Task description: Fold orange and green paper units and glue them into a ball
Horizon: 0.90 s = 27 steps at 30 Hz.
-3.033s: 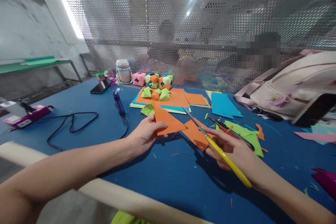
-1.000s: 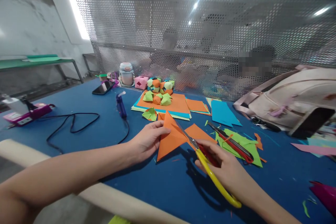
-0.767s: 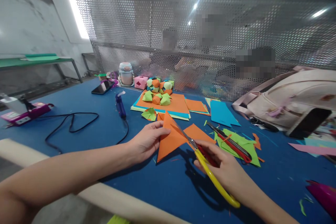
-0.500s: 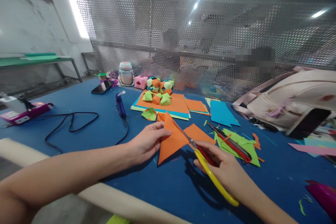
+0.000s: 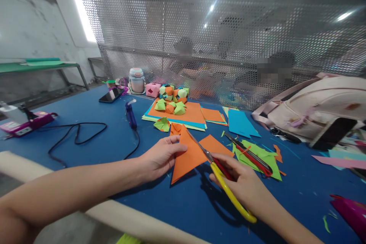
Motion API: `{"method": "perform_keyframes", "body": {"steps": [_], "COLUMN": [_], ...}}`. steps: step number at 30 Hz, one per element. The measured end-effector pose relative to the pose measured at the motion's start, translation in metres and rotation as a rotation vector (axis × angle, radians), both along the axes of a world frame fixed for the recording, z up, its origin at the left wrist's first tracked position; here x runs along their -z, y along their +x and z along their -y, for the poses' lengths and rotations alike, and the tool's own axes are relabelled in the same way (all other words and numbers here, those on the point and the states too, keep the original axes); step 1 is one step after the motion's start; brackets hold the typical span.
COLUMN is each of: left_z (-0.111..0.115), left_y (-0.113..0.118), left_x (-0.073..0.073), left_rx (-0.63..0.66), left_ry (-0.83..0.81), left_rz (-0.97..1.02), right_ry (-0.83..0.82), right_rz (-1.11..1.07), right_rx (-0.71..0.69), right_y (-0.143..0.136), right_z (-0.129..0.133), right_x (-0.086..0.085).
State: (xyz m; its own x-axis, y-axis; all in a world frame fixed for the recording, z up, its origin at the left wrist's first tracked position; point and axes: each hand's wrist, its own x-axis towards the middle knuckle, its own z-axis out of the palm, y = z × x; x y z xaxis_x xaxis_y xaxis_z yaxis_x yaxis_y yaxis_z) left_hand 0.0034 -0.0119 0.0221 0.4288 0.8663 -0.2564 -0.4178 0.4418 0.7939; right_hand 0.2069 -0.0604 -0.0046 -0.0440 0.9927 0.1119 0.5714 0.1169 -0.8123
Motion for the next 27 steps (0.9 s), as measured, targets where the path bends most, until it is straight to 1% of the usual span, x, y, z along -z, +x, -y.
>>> {"method": "perform_keyframes", "body": {"steps": [5,14,20,27], "left_z": [0.002,0.0025,0.005,0.0067], "left_y": [-0.0001,-0.0005,-0.001,-0.0007], "left_x": [-0.002,0.001,0.0008,0.0019], "left_rx": [0.024,0.069,0.077,0.129], "left_ry": [0.001,0.003,0.007,0.013], "left_rz": [0.008,-0.011,-0.022,-0.021], "right_ry": [0.005,-0.003,0.0,-0.002], "right_rz": [-0.005,0.038,-0.022,-0.043], "right_rx": [-0.009,0.004,0.005,-0.004], "right_y": [0.0003,-0.002,-0.0045,-0.0061], "right_z": [-0.0003,0.0013,0.0022,0.0013], "right_x": [0.0024,0.0006,-0.0009,0.0002]}}
